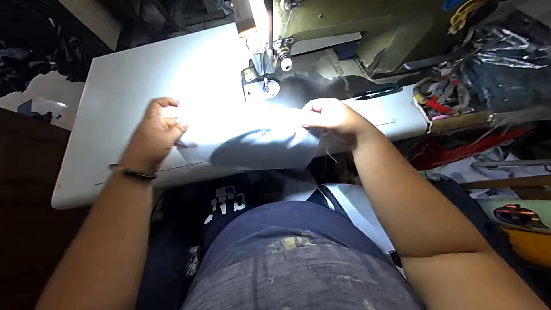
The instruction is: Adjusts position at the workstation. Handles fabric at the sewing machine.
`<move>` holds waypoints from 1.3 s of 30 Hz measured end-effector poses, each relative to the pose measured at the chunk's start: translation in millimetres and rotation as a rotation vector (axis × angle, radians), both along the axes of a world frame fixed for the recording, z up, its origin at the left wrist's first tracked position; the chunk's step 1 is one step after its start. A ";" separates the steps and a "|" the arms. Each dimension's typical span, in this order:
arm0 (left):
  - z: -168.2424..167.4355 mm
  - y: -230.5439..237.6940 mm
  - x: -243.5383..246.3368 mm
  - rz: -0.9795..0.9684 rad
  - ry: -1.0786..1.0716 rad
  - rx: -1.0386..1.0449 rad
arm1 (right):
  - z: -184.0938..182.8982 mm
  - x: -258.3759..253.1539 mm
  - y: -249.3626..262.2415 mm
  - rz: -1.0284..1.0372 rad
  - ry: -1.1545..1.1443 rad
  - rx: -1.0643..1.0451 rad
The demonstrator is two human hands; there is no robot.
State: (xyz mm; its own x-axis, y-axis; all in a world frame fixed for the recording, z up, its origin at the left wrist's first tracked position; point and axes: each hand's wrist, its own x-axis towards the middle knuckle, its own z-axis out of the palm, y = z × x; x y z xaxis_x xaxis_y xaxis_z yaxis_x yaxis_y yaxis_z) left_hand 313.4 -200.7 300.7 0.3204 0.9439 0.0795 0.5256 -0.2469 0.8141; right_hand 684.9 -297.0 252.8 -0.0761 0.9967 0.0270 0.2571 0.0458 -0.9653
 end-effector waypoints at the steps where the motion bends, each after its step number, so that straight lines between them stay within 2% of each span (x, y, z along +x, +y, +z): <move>1: -22.9 7.5 7.9 0.034 0.024 0.011 | -4.4 2.4 6.8 -0.121 -0.006 -0.007; 4: -68.1 13.4 22.7 0.077 0.135 0.130 | -17.5 5.2 16.5 -0.294 -0.137 -0.054; 7: -81.7 3.8 27.1 0.135 0.170 0.240 | -23.7 4.2 16.0 -0.307 -0.263 -0.026; 15: -95.9 7.5 24.3 0.091 -0.076 0.267 | -32.6 1.8 14.6 -0.357 -0.338 0.063; 24: -98.4 7.9 25.6 0.112 -0.110 0.274 | -36.2 2.4 13.7 -0.357 -0.295 0.068; 28: -87.4 11.3 29.0 0.115 -0.098 0.135 | -29.7 8.1 18.1 -0.284 -0.284 -0.007; 30: -68.8 14.9 27.0 0.055 -0.130 0.194 | -15.7 16.7 15.5 -0.237 -0.365 0.113; 32: -34.0 13.3 25.0 -0.099 -0.252 0.479 | 9.3 26.6 4.0 -0.272 -0.474 0.504; 34: 0.8 7.4 17.5 -0.335 -0.350 0.612 | 36.3 34.1 -15.0 -0.216 -0.478 0.830; 36: 9.0 -0.2 8.9 -0.491 -0.296 0.592 | 41.5 34.5 -34.1 -0.144 -0.462 0.891; 37: -0.2 -2.7 6.1 -0.525 -0.208 0.546 | 30.5 33.0 -40.5 -0.122 -0.478 0.848; 39: -39.9 -6.4 5.6 -0.521 0.015 0.443 | -9.9 29.6 -49.5 -0.108 -0.618 0.677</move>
State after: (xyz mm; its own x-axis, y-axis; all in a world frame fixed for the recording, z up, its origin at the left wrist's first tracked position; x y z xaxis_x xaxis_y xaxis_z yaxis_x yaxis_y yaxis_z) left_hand 319.0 -207.1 260.8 0.7285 0.5456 0.4143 0.2582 -0.7789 0.5715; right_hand 714.5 -346.5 242.9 -0.1792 0.7855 0.5924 0.7535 0.4967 -0.4307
